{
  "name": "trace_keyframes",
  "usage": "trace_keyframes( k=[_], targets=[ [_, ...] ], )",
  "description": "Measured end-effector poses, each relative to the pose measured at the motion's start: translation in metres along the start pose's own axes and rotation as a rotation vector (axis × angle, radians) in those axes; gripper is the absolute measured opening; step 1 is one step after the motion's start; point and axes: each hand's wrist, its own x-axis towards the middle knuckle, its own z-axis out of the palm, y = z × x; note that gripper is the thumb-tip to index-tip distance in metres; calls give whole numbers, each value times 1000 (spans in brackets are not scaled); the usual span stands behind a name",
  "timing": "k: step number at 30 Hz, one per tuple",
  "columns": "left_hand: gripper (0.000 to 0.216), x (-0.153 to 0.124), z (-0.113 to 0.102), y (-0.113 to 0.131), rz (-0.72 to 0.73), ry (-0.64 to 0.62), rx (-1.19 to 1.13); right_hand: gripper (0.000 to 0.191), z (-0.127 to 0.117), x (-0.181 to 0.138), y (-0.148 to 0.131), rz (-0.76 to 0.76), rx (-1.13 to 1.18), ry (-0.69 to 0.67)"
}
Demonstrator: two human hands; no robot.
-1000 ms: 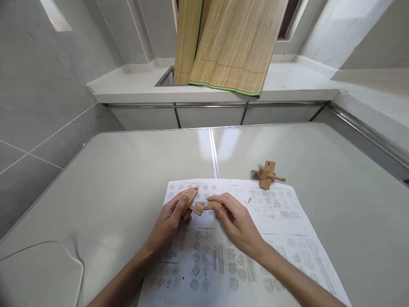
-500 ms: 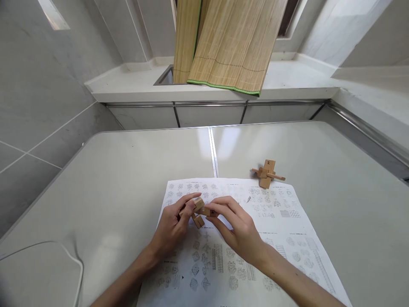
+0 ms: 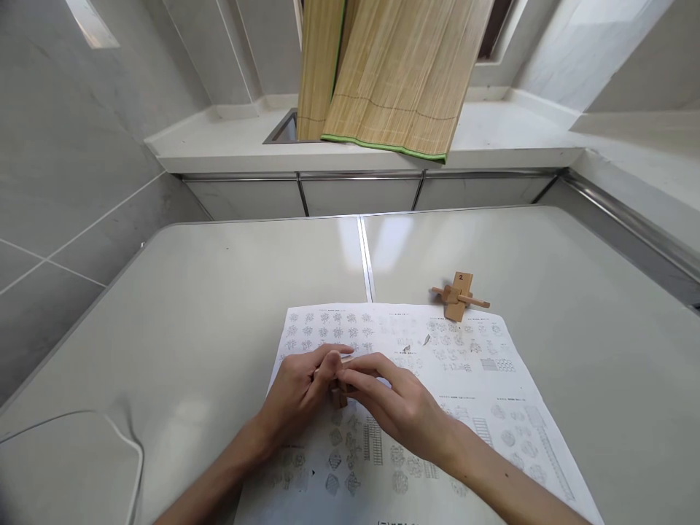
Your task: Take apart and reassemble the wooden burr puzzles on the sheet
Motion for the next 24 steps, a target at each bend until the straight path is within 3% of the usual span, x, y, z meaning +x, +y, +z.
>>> trace_keyframes(
  k=[4,8,13,18,24],
  targets=[
    [47,-2,2,-2,25,-2,-4,63,0,5,-5,2,43,17],
    [38,-4,1,-2,94,7,17,50,-4,9,-6,129,59,76],
    [65,-2,-4,0,174,4,32,32,-9,7,1,314,125,116],
    [67,3,-8,0,173,32,94,27,-11,7,3,365,155,97],
    [66,3,-8,-2,160,-34,19,22,-14,9,0,382,125,93]
  ],
)
